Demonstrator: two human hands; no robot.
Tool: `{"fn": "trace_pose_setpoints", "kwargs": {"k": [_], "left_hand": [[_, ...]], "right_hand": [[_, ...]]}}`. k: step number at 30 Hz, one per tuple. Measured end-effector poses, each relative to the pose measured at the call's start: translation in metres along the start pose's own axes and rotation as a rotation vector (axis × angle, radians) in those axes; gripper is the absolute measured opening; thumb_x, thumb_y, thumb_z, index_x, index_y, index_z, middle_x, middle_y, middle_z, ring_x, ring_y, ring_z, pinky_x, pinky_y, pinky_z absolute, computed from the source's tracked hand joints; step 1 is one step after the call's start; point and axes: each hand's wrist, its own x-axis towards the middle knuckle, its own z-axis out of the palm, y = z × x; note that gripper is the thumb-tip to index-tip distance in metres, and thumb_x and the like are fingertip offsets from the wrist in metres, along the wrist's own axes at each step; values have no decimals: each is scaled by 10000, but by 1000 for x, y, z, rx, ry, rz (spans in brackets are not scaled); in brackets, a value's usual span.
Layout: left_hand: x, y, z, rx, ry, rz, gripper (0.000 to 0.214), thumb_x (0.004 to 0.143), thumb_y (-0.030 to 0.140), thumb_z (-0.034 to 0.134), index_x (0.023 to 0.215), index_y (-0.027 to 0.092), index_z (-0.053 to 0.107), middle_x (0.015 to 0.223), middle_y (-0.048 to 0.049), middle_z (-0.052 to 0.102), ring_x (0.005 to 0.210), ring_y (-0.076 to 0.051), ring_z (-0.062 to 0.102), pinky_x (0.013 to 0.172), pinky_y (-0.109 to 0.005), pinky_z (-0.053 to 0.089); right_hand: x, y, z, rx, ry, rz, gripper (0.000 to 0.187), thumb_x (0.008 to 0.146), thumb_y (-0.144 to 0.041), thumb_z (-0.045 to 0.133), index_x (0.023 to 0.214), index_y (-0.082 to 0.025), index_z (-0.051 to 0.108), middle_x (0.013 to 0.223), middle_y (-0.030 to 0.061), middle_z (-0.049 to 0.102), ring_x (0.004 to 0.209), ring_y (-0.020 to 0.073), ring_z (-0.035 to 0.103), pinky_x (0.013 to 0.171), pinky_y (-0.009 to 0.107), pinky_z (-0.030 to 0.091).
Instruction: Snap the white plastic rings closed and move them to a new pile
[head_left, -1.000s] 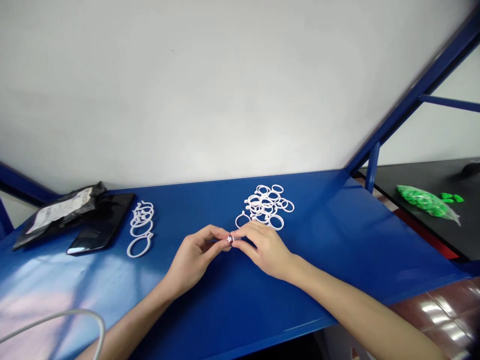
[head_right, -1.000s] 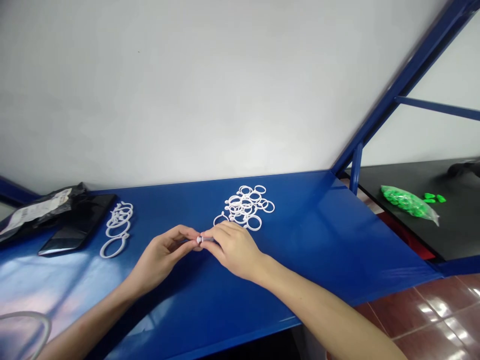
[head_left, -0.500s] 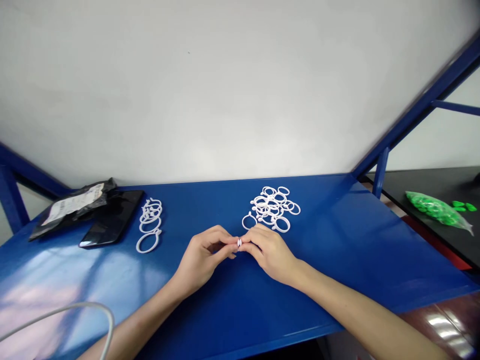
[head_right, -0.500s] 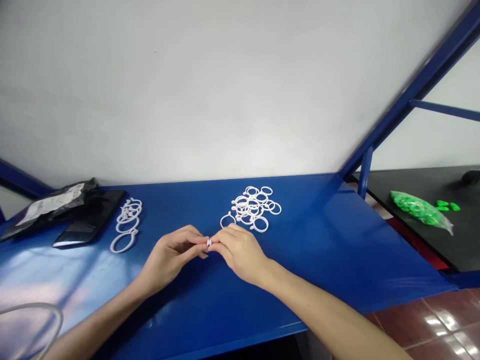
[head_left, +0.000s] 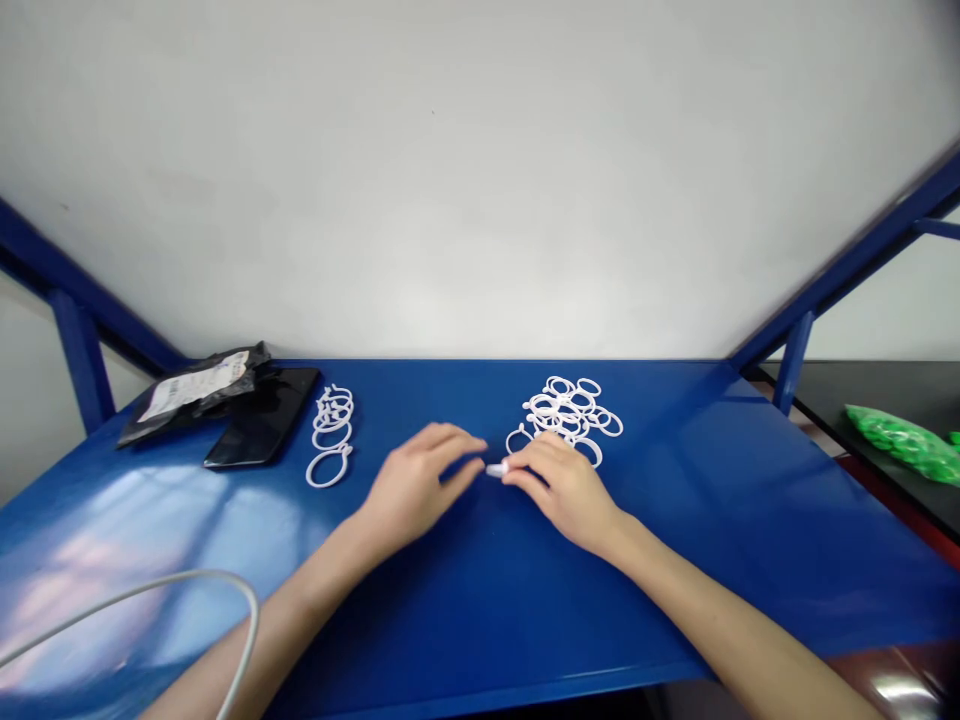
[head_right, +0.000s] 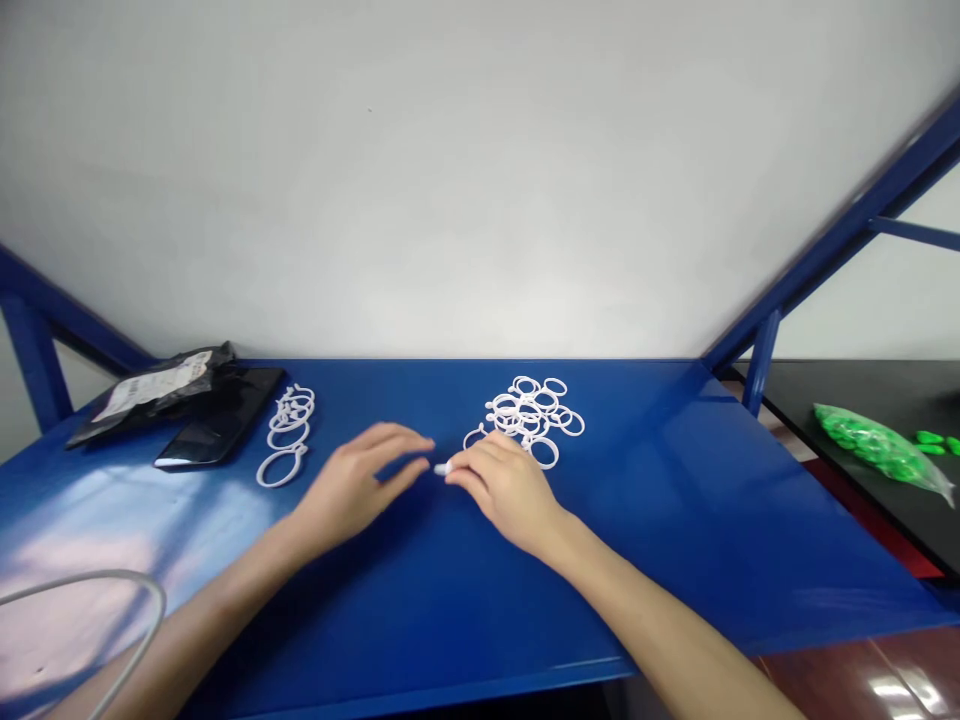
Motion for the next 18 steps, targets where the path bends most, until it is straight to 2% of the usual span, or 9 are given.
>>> {"fn": "trace_pose_setpoints", "kwargs": {"k": [2,3,5,6,7,10,13,16,18], "left_hand": [[5,-23,-21,361,106,-167,282,1006,337,533,1152,198,730,1106,-126,734,1070,-308,676,986,-468,515],[6,-36,-33,512,123,-281,325,1002,367,533,1186,170,715,1148,-163,716,1108,-347,655,993,-499,502],[5,-59,-55,712,49,-512,433,985,453,542,1232,125,681,1196,-231,675,1155,-421,618,920,-524,515],[3,-68,-64,753,-45,-598,444,980,477,539,1204,122,683,1167,-238,677,1135,-435,625,868,-514,524],[0,-75,-70,754,-85,-626,391,969,438,559,1137,116,701,1081,-226,700,1062,-434,658,808,-497,528],[-6,-82,-77,734,-161,-653,254,965,288,520,1006,127,712,904,-168,724,849,-369,712,704,-433,510],[-5,-72,-76,726,-149,-641,290,986,270,442,1005,147,703,950,-158,729,838,-333,711,688,-397,498],[1,-55,-73,710,-49,-607,348,1006,296,383,1122,158,680,1068,-161,715,905,-298,702,733,-376,515],[4,-41,-66,574,75,-490,347,995,311,410,1188,181,667,1053,-118,716,880,-247,696,788,-351,529]], "right_hand": [[2,12,-8,-101,90,30,134,1020,-290,615,967,-213,711,867,45,749,857,221,624,778,340,515],[3,19,-13,-166,131,54,140,1020,-294,613,970,-211,715,878,55,751,869,234,621,782,353,520],[3,33,-23,-287,161,133,135,1013,-293,616,986,-215,724,903,67,759,911,267,612,788,382,531],[2,40,-28,-337,155,170,123,1004,-286,626,988,-215,725,925,72,763,933,282,605,804,404,535],[2,46,-32,-378,136,202,109,992,-276,638,983,-214,727,950,76,765,955,296,600,819,422,538],[1,56,-36,-443,71,260,95,970,-261,654,989,-209,731,1011,88,760,1006,318,593,867,468,539],[1,51,-33,-450,82,263,123,980,-282,639,1015,-209,732,1040,95,750,1041,319,590,904,483,530],[2,37,-27,-428,128,213,143,992,-289,627,1050,-209,731,1050,96,744,1076,315,583,923,479,525],[2,25,-24,-382,132,148,150,998,-281,623,1086,-213,724,1062,93,743,1091,304,583,945,473,522]]}}
